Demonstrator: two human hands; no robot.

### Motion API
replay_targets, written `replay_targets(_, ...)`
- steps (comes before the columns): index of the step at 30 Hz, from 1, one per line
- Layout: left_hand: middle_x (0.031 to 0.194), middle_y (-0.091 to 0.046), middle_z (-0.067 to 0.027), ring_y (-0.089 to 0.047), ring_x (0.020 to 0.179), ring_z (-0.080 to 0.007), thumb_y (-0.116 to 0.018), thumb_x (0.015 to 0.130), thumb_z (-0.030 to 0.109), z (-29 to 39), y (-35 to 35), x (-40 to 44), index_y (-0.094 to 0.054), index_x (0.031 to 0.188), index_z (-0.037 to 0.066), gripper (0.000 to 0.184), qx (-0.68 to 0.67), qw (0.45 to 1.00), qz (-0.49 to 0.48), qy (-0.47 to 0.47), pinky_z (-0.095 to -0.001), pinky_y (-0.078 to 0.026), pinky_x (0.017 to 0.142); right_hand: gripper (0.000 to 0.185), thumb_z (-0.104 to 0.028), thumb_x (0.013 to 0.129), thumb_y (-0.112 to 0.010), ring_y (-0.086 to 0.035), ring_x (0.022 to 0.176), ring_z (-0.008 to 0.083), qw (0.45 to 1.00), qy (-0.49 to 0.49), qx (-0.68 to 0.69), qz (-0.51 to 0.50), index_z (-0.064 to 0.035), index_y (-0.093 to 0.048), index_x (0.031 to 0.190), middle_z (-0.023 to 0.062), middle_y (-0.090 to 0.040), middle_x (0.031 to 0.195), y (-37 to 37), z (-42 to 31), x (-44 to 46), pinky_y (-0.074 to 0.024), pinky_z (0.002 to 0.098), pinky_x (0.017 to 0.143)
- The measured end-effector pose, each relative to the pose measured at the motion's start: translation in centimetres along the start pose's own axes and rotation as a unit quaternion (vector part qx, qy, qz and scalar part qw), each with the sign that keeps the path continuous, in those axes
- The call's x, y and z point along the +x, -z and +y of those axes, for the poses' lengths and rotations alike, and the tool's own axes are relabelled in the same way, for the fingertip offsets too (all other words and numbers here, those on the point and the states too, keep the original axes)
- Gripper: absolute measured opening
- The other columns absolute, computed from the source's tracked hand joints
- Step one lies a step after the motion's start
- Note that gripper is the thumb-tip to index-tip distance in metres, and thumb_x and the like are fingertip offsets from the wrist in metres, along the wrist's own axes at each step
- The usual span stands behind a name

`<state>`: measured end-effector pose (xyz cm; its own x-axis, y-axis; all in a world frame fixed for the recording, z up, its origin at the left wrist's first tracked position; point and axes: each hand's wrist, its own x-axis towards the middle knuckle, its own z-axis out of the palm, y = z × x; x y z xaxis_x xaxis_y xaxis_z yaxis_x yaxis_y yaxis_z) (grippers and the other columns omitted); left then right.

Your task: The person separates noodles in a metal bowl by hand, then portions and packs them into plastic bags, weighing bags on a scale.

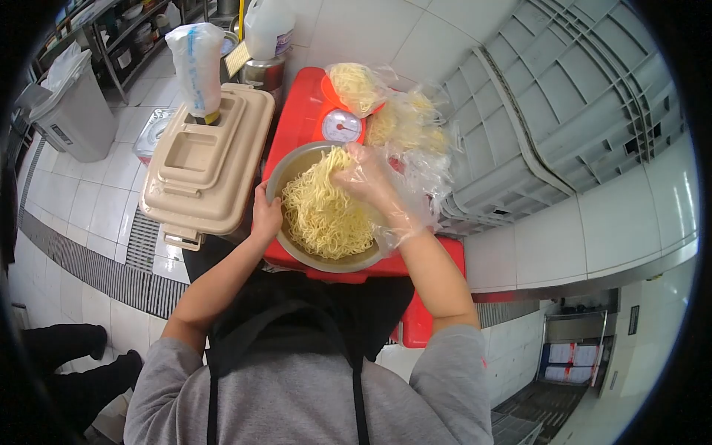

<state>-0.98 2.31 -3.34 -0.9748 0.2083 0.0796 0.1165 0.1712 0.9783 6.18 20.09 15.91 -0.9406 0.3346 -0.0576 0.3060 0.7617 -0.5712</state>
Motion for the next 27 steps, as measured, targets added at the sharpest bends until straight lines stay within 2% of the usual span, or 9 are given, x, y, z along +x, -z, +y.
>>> replay_targets(3, 0.117, -0.054, -0.0200, -0.053, 0.111, -0.0359, -0.053, 0.080, -0.007, -0.1, -0.1, 0.0, -0.043, 0.122, -0.001, 0.043, 0.005, 1.000, 0.002, -0.002, -0.0418, -0.041, 0.096, 0.037, -0.016, 0.069, -0.067, -0.060, 0.085, 0.0184, 0.985, 0.104, 0.134, 0.026, -0.0041, -0.056, 0.102, 0.0163, -0.062, 0.102, -1.1, 0.4, -1.0, -0.0467, 0.0355, 0.076)
replay_targets(6, 0.117, -0.054, -0.0201, -0.053, 0.111, -0.0358, -0.053, 0.080, -0.007, -0.2, -0.1, 0.0, -0.043, 0.122, -0.002, 0.043, -0.003, 1.000, 0.004, -0.003, -0.0417, -0.041, 0.096, 0.057, -0.017, 0.067, -0.070, -0.058, 0.100, 0.0214, 0.986, 0.152, 0.041, -0.052, -0.0028, -0.051, 0.119, 0.0180, -0.056, 0.118, -0.5, 2.0, 0.4, -0.0450, 0.0336, 0.087)
replay_targets(9, 0.116, -0.054, -0.0204, -0.053, 0.111, -0.0358, -0.052, 0.080, -0.007, 0.5, 0.1, -0.2, -0.044, 0.122, -0.002, 0.043, -0.012, 1.000, 0.001, 0.004, -0.0415, -0.041, 0.096, 0.068, -0.023, 0.067, -0.073, -0.055, 0.112, 0.0295, 0.986, 0.001, 0.148, -0.072, -0.0054, -0.049, 0.129, 0.0181, -0.055, 0.123, 1.2, 1.8, 0.0, -0.0423, 0.0367, 0.096)
replay_targets(12, 0.117, -0.054, -0.0207, -0.052, 0.111, -0.0357, -0.051, 0.080, -0.008, 0.8, 0.2, -0.1, -0.044, 0.121, -0.003, 0.042, -0.012, 1.000, -0.001, 0.004, -0.0411, -0.041, 0.097, 0.072, -0.021, 0.070, -0.077, -0.048, 0.121, 0.0333, 0.979, 0.075, -0.042, -0.182, -0.0081, -0.047, 0.133, 0.0197, -0.045, 0.136, -1.6, 5.1, -0.7, -0.0408, 0.0372, 0.099)
replay_targets(14, 0.117, -0.053, -0.0209, -0.052, 0.112, -0.0358, -0.050, 0.080, -0.007, 0.7, 0.0, -0.1, -0.044, 0.121, -0.003, 0.042, -0.005, 1.000, 0.002, -0.002, -0.0408, -0.040, 0.097, 0.072, -0.026, 0.069, -0.078, -0.047, 0.124, 0.0317, 0.965, 0.057, -0.227, -0.115, -0.0097, -0.049, 0.133, 0.0182, -0.042, 0.141, -7.2, 5.9, -3.8, -0.0426, 0.0408, 0.098)
replay_targets(17, 0.118, -0.053, -0.0211, -0.050, 0.114, -0.0359, -0.050, 0.080, -0.007, 0.0, 0.0, 0.2, -0.044, 0.121, -0.003, 0.042, -0.024, 1.000, -0.002, -0.002, -0.0408, -0.039, 0.098, 0.064, -0.018, 0.070, -0.076, -0.053, 0.118, 0.0235, 0.965, 0.001, -0.254, -0.060, -0.0040, -0.053, 0.128, 0.0161, -0.054, 0.131, -10.7, 6.5, -5.1, -0.0445, 0.0380, 0.096)
replay_targets(20, 0.118, -0.052, -0.0213, -0.049, 0.115, -0.0362, -0.049, 0.080, -0.006, 0.0, 0.7, 0.3, -0.044, 0.121, -0.003, 0.042, 0.000, 1.000, -0.013, -0.012, -0.0419, -0.038, 0.099, 0.054, -0.008, 0.070, -0.073, -0.060, 0.103, 0.0167, 0.975, -0.062, 0.212, -0.029, -0.0033, -0.058, 0.122, 0.0107, -0.065, 0.113, -6.1, 6.3, -4.6, -0.0473, 0.0323, 0.090)
replay_targets(23, 0.119, -0.051, -0.0208, -0.048, 0.115, -0.0363, -0.051, 0.080, -0.005, -0.6, 0.5, 0.4, -0.044, 0.122, -0.002, 0.043, -0.014, 1.000, -0.010, 0.007, -0.0431, -0.038, 0.100, 0.048, -0.004, 0.072, -0.072, -0.063, 0.092, 0.0165, 0.983, 0.110, 0.125, 0.073, 0.0002, -0.058, 0.118, 0.0115, -0.066, 0.105, -3.8, 8.0, -2.8, -0.0498, 0.0298, 0.082)
replay_targets(27, 0.120, -0.051, -0.0201, -0.049, 0.115, -0.0360, -0.053, 0.080, -0.006, -0.4, 0.4, 0.1, -0.044, 0.122, -0.001, 0.044, -0.004, 1.000, -0.005, 0.003, -0.0432, -0.038, 0.100, 0.046, -0.004, 0.072, -0.072, -0.063, 0.090, 0.0146, 0.988, 0.070, 0.121, 0.061, -0.0004, -0.059, 0.116, 0.0082, -0.068, 0.101, 3.0, 1.2, -3.3, -0.0497, 0.0293, 0.081)
